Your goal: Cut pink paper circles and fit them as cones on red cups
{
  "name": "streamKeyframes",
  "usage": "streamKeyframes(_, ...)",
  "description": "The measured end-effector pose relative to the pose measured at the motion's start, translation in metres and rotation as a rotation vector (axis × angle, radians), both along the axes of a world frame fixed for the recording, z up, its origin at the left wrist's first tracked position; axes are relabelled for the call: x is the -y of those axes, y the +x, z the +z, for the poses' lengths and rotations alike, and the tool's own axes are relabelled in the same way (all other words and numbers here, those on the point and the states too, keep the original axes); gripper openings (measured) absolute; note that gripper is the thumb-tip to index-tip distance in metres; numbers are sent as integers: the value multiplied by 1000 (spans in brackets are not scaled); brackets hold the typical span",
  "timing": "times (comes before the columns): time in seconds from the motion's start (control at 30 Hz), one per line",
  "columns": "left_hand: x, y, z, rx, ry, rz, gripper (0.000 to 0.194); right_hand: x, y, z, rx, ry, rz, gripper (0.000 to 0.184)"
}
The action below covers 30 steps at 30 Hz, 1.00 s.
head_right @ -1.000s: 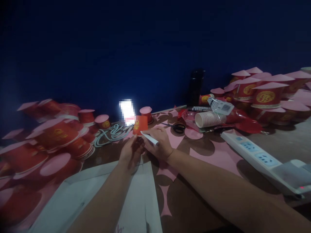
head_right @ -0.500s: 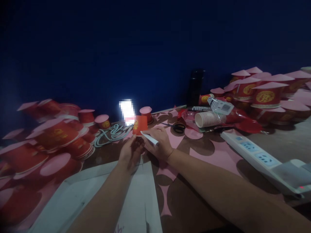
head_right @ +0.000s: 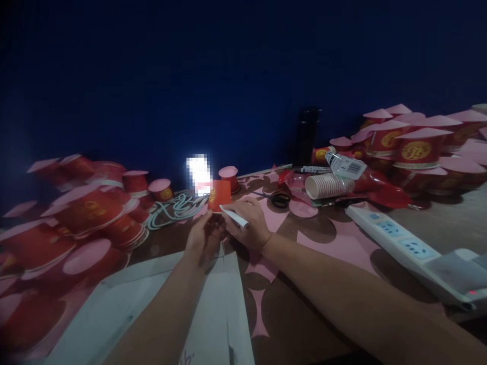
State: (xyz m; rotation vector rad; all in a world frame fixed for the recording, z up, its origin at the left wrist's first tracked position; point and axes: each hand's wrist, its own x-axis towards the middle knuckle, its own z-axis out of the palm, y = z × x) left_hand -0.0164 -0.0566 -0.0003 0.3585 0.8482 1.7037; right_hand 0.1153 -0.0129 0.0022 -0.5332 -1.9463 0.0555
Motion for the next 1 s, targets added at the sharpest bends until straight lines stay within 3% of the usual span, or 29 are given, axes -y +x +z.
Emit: streamKeyframes(1.0,-2,-4,-1,96,1,-40,9,2,0,0,7,-19,12,15)
